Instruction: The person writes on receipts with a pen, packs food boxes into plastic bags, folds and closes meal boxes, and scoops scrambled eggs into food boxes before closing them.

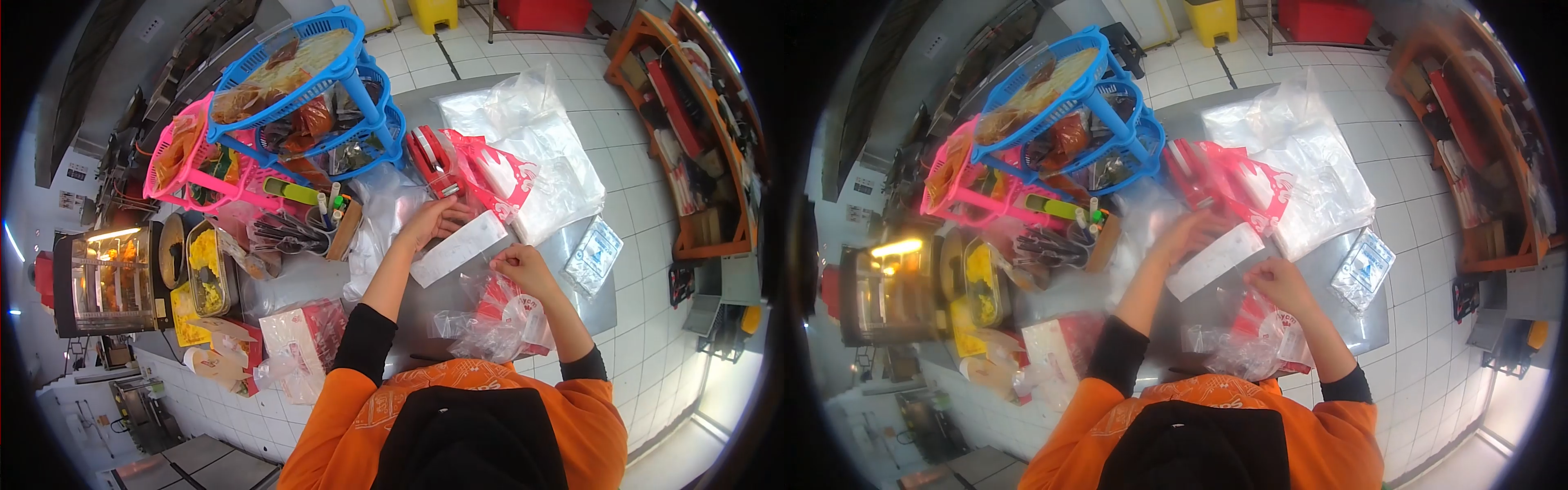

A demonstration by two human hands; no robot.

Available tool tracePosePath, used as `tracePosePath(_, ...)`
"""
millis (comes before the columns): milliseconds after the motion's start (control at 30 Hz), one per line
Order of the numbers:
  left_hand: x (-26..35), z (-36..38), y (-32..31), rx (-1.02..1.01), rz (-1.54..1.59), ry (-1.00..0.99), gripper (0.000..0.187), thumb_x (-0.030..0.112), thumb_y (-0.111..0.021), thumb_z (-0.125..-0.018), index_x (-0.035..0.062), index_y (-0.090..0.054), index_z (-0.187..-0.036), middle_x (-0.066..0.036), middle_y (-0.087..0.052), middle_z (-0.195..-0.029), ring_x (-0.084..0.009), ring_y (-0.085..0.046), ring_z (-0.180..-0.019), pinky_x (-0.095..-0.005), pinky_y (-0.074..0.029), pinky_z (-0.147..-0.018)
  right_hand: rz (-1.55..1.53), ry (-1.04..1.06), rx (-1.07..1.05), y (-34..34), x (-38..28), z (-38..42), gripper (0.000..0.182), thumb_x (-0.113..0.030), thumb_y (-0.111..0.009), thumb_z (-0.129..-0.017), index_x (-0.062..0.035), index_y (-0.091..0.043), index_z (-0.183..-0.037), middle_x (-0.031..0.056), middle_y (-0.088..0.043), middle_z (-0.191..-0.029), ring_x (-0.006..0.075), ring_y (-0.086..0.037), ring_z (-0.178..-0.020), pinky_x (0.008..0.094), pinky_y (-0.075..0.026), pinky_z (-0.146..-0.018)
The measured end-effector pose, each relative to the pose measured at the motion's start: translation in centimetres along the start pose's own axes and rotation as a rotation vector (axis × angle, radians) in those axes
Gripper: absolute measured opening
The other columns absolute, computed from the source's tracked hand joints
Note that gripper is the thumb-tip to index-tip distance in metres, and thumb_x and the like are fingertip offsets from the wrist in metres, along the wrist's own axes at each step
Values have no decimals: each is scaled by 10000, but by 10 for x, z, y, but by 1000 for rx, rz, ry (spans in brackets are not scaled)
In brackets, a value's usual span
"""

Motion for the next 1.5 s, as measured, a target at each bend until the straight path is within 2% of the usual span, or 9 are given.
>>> tracePosePath(233,-27,-17,-7,276,-249,-79,328,300,-476,-989,27,-658,-991,-99,-698,-884,-179,-669,-737,-292,-516,-613,-89,-10,91,-11,13,-8,184,-149,-736,-792,27,-694,-821,10,-494,-692,94,-445,-610,267,-381,-567)
tracePosePath(333,-50,-22,-11,535,-731,-417,282,278,-472,-986,45,-629,-954,-148,-683,-863,-245,-674,-711,-347,-496,-590,139,128,151,-11,-1,1,161,-123,-726,-780,23,-677,-826,25,-505,-715,113,-459,-632,261,-381,-593)
tracePosePath(367,-46,-6,-25,649,-765,-582,198,219,-477,-979,68,-604,-977,-187,-662,-837,-338,-660,-690,-422,-483,-586,129,170,128,-8,-11,2,147,-125,-716,-784,8,-683,-836,41,-521,-732,131,-486,-650,270,-400,-607)
tracePosePath(667,25,312,-96,1119,-864,-810,165,77,-510,-950,73,-602,-1087,-162,-626,-685,-322,-643,-615,-381,-478,-524,-59,670,-464,-64,-159,94,66,-65,-713,-782,-42,-664,-819,34,-535,-769,157,-503,-694,286,-399,-627)
tracePosePath(800,-13,411,-86,1543,-575,-437,166,103,-526,-958,13,-642,-1034,-106,-630,-734,-175,-600,-608,-292,-467,-567,58,845,-635,-145,-184,100,102,-151,-707,-821,-74,-666,-874,62,-563,-799,210,-553,-728,327,-427,-652)
tracePosePath(900,-88,430,-27,1721,-885,-360,221,157,-533,-968,-24,-659,-985,-129,-658,-834,-136,-617,-764,-280,-475,-697,173,799,-691,-202,-174,91,128,-184,-692,-841,-74,-664,-898,65,-566,-805,219,-564,-729,335,-439,-659)
tracePosePath(1100,-147,428,26,1370,103,-391,275,184,-517,-965,-27,-655,-1075,-105,-624,-1145,-189,-599,-999,-302,-432,-911,64,636,-735,-248,-148,83,200,-217,-708,-833,-43,-643,-909,71,-559,-794,201,-544,-679,309,-443,-633)
tracePosePath(1367,-128,376,-1,1118,655,-774,538,122,-387,-951,62,-297,-1478,-101,-399,-1460,-214,-401,-1325,-357,-299,-1118,-28,416,-498,-248,-104,77,299,-234,-625,-930,-90,-470,-1142,56,-592,-843,119,-541,-620,254,-455,-533)
tracePosePath(1500,-132,334,-3,868,776,-780,577,125,-383,-963,81,-217,-1513,-53,-303,-1539,-207,-334,-1379,-369,-262,-1136,-436,-13,-557,-221,-86,57,278,-286,-549,-970,-90,-471,-1151,35,-587,-913,187,-606,-804,343,-514,-721)
Point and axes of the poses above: each hand's wrist, its own z-axis away from the middle knuckle, its own y-axis out of the back of the hand, x = y × z, the point moved 1 cm from there along -z, towards the middle knuckle
